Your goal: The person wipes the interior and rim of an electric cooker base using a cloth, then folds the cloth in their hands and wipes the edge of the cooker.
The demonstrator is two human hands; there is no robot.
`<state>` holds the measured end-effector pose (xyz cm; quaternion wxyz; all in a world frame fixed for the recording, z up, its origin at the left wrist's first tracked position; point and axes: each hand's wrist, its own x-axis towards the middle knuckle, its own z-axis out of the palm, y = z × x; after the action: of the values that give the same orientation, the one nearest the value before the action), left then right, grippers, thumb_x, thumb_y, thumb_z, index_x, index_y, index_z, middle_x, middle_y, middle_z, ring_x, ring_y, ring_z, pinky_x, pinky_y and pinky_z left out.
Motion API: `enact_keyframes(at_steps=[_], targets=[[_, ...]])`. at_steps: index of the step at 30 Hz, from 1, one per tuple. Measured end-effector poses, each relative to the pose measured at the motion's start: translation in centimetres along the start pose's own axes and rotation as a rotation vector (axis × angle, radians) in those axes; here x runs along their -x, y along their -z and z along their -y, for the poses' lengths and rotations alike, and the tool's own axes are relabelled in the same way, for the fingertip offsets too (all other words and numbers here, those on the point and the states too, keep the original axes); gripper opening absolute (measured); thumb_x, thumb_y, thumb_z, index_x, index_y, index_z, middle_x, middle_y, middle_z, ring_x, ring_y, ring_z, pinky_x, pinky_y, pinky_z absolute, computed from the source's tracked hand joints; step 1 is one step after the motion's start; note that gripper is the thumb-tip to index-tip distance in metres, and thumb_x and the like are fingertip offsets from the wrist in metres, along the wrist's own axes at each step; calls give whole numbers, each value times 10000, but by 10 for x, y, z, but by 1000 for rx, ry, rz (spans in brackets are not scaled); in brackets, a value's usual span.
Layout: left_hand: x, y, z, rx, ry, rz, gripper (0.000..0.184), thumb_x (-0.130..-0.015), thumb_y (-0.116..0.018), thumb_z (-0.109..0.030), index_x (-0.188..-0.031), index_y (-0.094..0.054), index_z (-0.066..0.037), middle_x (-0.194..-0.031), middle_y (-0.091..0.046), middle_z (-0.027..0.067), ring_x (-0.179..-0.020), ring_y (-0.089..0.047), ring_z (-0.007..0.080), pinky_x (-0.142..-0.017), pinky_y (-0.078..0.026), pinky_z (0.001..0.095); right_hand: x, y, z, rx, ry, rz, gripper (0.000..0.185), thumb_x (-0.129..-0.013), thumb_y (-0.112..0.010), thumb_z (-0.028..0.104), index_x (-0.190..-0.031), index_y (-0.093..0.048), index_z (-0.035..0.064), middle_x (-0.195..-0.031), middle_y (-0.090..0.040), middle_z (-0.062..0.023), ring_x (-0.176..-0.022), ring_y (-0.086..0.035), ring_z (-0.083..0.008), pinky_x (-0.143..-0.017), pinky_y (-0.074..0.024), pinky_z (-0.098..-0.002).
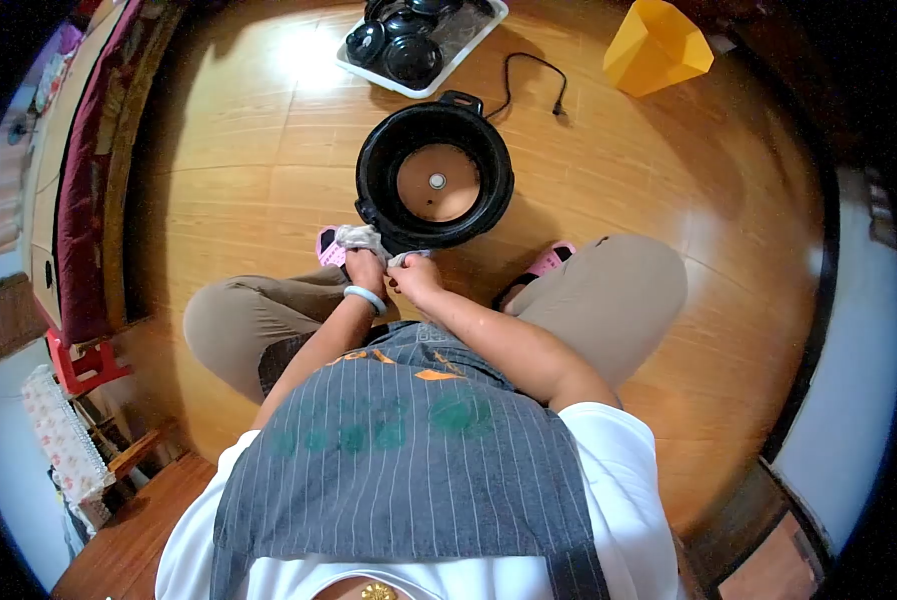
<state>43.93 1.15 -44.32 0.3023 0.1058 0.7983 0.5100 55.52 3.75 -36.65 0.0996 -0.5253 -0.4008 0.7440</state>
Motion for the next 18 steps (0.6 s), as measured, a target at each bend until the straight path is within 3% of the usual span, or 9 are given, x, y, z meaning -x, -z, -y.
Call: enact_keyframes(at_steps=[3, 5, 7, 9, 11, 13, 15, 17, 18], targets=[[-8, 7, 3, 539, 363, -76, 280, -916, -398, -111, -1151, -522, -20, -1039, -590, 97, -891, -562, 212, -766, -459, 323, 3, -4, 6, 155, 43, 2, 178, -846, -631, 177, -783, -607, 12, -699, -630, -47, -595, -575, -105, -556, -464, -258], [3, 8, -28, 608, 329, -74, 287, -901, -432, -87, -1172, -495, -19, -1033, -588, 83, -890, -552, 197, -773, -455, 314, -3, -5, -1, 266, 102, -19, 188, -841, -631, 183, -776, -606, 8, -693, -631, -49, -585, -579, -105, -553, -464, -263], [-1, 7, -43, 311, 50, 51, 272, -876, -436, -27, -1135, -520, -13, -1012, -590, 72, -896, -557, 188, -796, -455, 302, -3, -6, 1, 284, 172, -48, 194, -830, -636, 185, -772, -608, 3, -683, -633, -57, -576, -588, -110, -547, -464, -269], [-2, 5, -60, 210, -95, 102, 253, -837, -494, 4, -1082, -557, 5, -983, -611, 83, -873, -572, 180, -810, -455, 291, -1, -6, 5, 245, 156, -53, 190, -826, -638, 181, -772, -611, 1, -680, -634, -59, -575, -591, -112, -547, -467, -270], [-18, 2, -50, -5, -38, 48, 282, -802, -545, 13, -1083, -556, 17, -970, -622, 85, -850, -584, 181, -772, -474, 290, 1, -7, 8, 207, 139, -57, 187, -821, -639, 178, -773, -613, -2, -676, -635, -61, -574, -594, -114, -547, -470, -272], [-12, 2, -74, 17, 33, 76, 328, -774, -579, 19, -1102, -564, 19, -957, -626, 88, -811, -597, 171, -724, -489, 284, -2, -6, 7, 145, 109, -44, 187, -798, -647, 197, -800, -628, 11, -703, -661, -108, -599, -637, -176, -579, -493, -323], [-30, 4, -78, 26, 224, 125, 361, -763, -599, 12, -1122, -561, 19, -943, -623, 89, -766, -596, 152, -646, -499, 277, -2, -5, 11, 107, 99, -30, 169, -814, -640, 173, -789, -624, 6, -691, -647, -81, -586, -612, -142, -563, -483, -291], [-42, 8, -86, 68, 326, 135, 286, -750, -618, -10, -1035, -608, 14, -879, -642, 87, -704, -609, 147, -591, -504, 276, -2, -6, 14, 69, 89, -14, 156, -830, -632, 149, -778, -621, 2, -680, -634, -53, -573, -587, -109, -548, -473, -258], [-45, 10, -93, -101, 280, 205, 217, -744, -628, -27, -958, -624, 5, -827, -649, 81, -668, -613, 151, -568, -503, 271, -3, -6, 14, 69, 92, -12, 151, -832, -631, 142, -776, -620, 3, -680, -632, -52, -573, -586, -108, -547, -471, -255]])
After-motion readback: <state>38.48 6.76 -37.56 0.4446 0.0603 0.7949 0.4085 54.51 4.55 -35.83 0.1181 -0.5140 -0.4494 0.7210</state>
